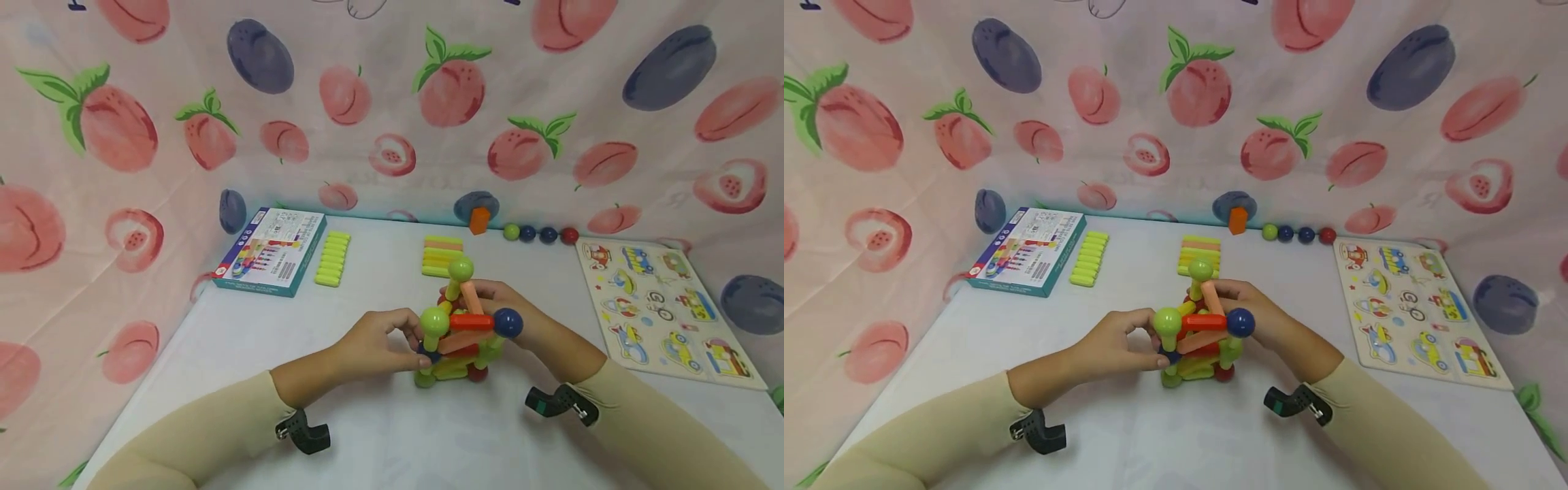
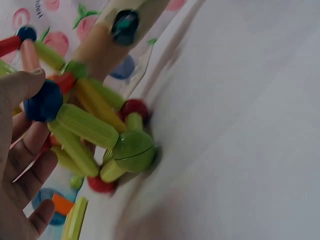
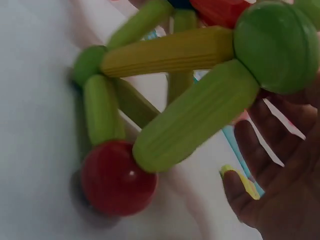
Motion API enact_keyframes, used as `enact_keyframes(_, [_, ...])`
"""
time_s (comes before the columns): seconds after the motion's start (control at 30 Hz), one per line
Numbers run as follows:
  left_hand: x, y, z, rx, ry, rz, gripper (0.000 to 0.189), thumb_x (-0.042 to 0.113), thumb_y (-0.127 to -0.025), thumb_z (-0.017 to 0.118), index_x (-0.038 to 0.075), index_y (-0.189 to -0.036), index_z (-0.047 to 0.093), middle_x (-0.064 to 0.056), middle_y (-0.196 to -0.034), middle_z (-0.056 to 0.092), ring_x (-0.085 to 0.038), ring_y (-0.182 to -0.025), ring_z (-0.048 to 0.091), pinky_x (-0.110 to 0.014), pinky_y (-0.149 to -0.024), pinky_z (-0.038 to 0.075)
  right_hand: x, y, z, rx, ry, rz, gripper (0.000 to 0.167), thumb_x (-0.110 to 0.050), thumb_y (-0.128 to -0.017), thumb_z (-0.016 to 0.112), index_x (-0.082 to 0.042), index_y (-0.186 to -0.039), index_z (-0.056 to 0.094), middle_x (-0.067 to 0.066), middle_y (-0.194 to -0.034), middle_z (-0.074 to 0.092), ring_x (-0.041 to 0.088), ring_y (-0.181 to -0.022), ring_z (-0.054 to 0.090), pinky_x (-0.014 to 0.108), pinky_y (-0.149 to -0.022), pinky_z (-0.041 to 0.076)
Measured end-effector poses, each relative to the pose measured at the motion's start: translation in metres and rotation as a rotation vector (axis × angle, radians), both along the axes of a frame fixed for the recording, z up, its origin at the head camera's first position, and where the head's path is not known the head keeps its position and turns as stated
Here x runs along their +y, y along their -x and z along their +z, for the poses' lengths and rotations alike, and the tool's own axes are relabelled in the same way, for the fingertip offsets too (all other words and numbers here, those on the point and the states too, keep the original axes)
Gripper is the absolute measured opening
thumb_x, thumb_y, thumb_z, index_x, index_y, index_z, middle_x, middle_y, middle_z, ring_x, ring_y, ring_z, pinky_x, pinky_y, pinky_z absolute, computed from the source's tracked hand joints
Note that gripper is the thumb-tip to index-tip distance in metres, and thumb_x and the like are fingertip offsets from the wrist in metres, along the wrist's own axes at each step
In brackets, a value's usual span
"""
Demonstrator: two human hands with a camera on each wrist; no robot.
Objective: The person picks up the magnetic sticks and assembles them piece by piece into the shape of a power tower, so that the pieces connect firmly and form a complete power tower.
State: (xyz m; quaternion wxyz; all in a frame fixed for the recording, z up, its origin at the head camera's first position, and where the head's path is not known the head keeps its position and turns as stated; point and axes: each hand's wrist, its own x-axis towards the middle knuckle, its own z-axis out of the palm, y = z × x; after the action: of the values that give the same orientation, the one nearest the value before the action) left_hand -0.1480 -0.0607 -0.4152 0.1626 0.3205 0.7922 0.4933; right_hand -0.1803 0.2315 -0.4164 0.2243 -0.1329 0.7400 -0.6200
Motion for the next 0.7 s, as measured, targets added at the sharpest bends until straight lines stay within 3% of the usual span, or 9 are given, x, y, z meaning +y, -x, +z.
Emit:
enact_keyframes(0.17, [0.010, -0.012, -0.003, 0.089, -0.027, -0.029, 0.032, 0.027, -0.085, 0.093, 0.025, -0.102, 0.066, 0.015, -0.091, 0.069, -0.007, -0.099, 0.064, -0.052, -0.097, 0.053, -0.004, 0.013, -0.002, -0.043, 0.070, 0.189, 0.035, -0.019, -0.109, 0.052, -0.007, -0.139, 0.066, 0.013, -0.128, 0.069, 0.029, -0.115, 0.071, 0.039, -0.096, 0.060])
enact_keyframes(0.23, [0.012, -0.015, -0.003, 0.104, -0.040, -0.036, 0.033, 0.026, -0.085, 0.094, 0.024, -0.102, 0.066, 0.016, -0.091, 0.069, -0.006, -0.097, 0.064, -0.051, -0.096, 0.054, -0.004, 0.015, -0.004, -0.054, 0.090, 0.222, 0.032, -0.019, -0.109, 0.053, -0.010, -0.137, 0.067, 0.013, -0.127, 0.069, 0.030, -0.113, 0.072, 0.040, -0.095, 0.061])
enact_keyframes(0.3, [0.012, -0.016, -0.003, 0.109, -0.046, -0.052, 0.033, 0.025, -0.085, 0.094, 0.023, -0.103, 0.066, 0.016, -0.092, 0.070, -0.005, -0.097, 0.065, -0.050, -0.096, 0.054, -0.003, 0.014, -0.005, -0.055, 0.091, 0.189, 0.031, -0.017, -0.110, 0.052, -0.010, -0.136, 0.068, 0.014, -0.126, 0.070, 0.028, -0.113, 0.070, 0.038, -0.094, 0.060])
enact_keyframes(0.37, [0.007, -0.011, -0.005, 0.119, -0.040, -0.083, 0.029, 0.025, -0.089, 0.090, 0.021, -0.108, 0.068, 0.015, -0.095, 0.070, -0.005, -0.098, 0.066, -0.050, -0.097, 0.055, -0.001, 0.009, -0.008, -0.045, 0.059, 0.099, 0.033, -0.018, -0.111, 0.051, -0.006, -0.137, 0.067, 0.016, -0.127, 0.069, 0.029, -0.114, 0.068, 0.037, -0.094, 0.061])
enact_keyframes(0.43, [-0.003, -0.001, -0.006, 0.121, -0.017, -0.108, 0.025, 0.024, -0.094, 0.085, 0.016, -0.113, 0.070, 0.013, -0.099, 0.072, -0.007, -0.100, 0.066, -0.049, -0.097, 0.055, 0.004, 0.001, -0.011, -0.028, 0.011, -0.028, 0.035, -0.020, -0.111, 0.051, -0.003, -0.138, 0.066, 0.016, -0.128, 0.068, 0.029, -0.118, 0.065, 0.036, -0.095, 0.060])
enact_keyframes(0.5, [-0.020, 0.017, -0.007, 0.147, 0.037, -0.099, 0.023, 0.023, -0.098, 0.080, 0.013, -0.118, 0.072, 0.011, -0.104, 0.073, -0.010, -0.102, 0.067, -0.047, -0.097, 0.055, 0.011, -0.010, -0.014, -0.004, -0.050, -0.149, 0.037, -0.024, -0.112, 0.052, -0.002, -0.138, 0.065, 0.014, -0.133, 0.067, 0.029, -0.125, 0.059, 0.036, -0.101, 0.056])
enact_keyframes(0.57, [-0.040, 0.039, -0.007, 0.203, 0.143, -0.005, 0.023, 0.023, -0.101, 0.077, 0.011, -0.120, 0.074, 0.008, -0.108, 0.073, -0.013, -0.103, 0.067, -0.044, -0.095, 0.056, 0.019, -0.022, -0.016, 0.034, -0.097, -0.225, 0.041, -0.032, -0.113, 0.051, -0.002, -0.139, 0.065, 0.014, -0.137, 0.066, 0.029, -0.132, 0.054, 0.040, -0.109, 0.050])
enact_keyframes(0.7, [-0.080, 0.077, -0.008, 0.384, 0.485, 0.242, 0.027, 0.023, -0.100, 0.077, 0.013, -0.125, 0.076, 0.000, -0.115, 0.074, -0.021, -0.107, 0.067, -0.045, -0.095, 0.055, 0.034, -0.049, -0.016, 0.103, -0.136, -0.291, 0.048, -0.040, -0.115, 0.048, -0.002, -0.133, 0.070, 0.008, -0.134, 0.069, 0.026, -0.132, 0.053, 0.044, -0.111, 0.044])
